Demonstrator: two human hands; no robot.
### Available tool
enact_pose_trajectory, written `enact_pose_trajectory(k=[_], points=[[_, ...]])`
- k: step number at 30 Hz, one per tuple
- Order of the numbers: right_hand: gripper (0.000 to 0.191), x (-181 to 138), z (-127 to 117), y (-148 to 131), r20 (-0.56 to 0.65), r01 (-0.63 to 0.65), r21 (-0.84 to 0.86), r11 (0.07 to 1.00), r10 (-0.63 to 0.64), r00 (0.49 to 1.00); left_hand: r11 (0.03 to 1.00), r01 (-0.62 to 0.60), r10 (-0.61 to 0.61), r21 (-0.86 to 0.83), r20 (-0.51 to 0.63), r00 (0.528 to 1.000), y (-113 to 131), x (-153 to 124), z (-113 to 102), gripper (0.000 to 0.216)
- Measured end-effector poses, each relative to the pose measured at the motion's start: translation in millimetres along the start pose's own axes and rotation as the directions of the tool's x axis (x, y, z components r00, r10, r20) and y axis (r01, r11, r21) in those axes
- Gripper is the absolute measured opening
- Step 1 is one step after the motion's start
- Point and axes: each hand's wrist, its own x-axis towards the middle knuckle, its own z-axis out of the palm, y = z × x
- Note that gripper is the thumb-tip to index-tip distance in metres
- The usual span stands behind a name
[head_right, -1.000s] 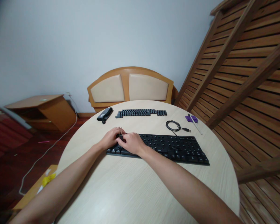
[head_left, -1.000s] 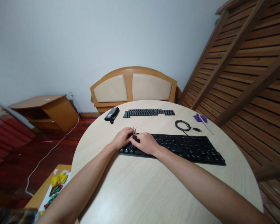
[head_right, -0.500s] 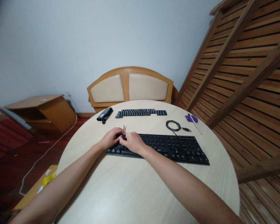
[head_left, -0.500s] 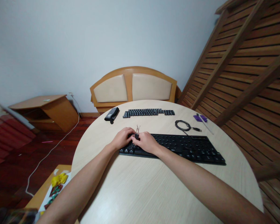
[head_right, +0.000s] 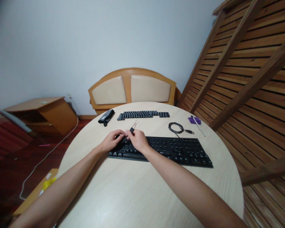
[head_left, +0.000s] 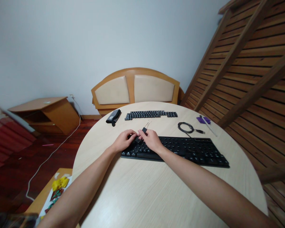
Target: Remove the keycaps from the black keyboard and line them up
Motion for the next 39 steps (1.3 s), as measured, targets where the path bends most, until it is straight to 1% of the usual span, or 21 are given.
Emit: enact_pose_trajectory(k=[4, 8, 15, 20, 27, 32, 35, 39], points=[[0.041, 1, 0, 3, -0.058, -0.030, 0.024, 0.999, 0.031, 0.998, 0.998, -0.008, 0.010, -0.060, 0.038, 0.999, 5, -2, 0, 0.022], [0.042, 1, 0, 3, -0.056, -0.032, 0.025, 0.999, 0.033, 0.998, 0.992, -0.004, 0.008, -0.125, 0.037, 0.999, 3, -2, 3, 0.019], [0.045, 1, -2, 0, -0.067, -0.034, -0.022, 0.999, 0.033, 0.997, 0.969, 0.033, -0.022, -0.245, 0.048, 0.999, 1, -1, 5, 0.021], [0.046, 1, -2, 0, -0.046, -0.048, -0.054, 0.997, 0.046, 0.998, 0.962, 0.025, -0.017, -0.271, 0.032, 0.999, -1, -1, 4, 0.023], [0.041, 2, -1, 2, -0.045, -0.072, -0.045, 0.996, 0.070, 0.997, 0.956, 0.015, -0.019, -0.294, -0.010, 1.000, -9, 0, 8, 0.021], [0.038, 2, -1, 1, -0.053, -0.061, -0.065, 0.996, 0.057, 0.997, 0.952, 0.028, -0.028, -0.305, 0.005, 1.000, -9, 1, 8, 0.022], [0.037, 2, -2, -1, -0.048, -0.056, -0.078, 0.995, 0.053, 0.997, 0.956, 0.022, -0.021, -0.293, 0.008, 1.000, -11, 1, 8, 0.023], [0.036, 1, -2, -2, -0.040, -0.049, -0.082, 0.995, 0.046, 0.998, 0.970, 0.004, -0.009, -0.242, -0.019, 1.000, -14, 1, 7, 0.022]])
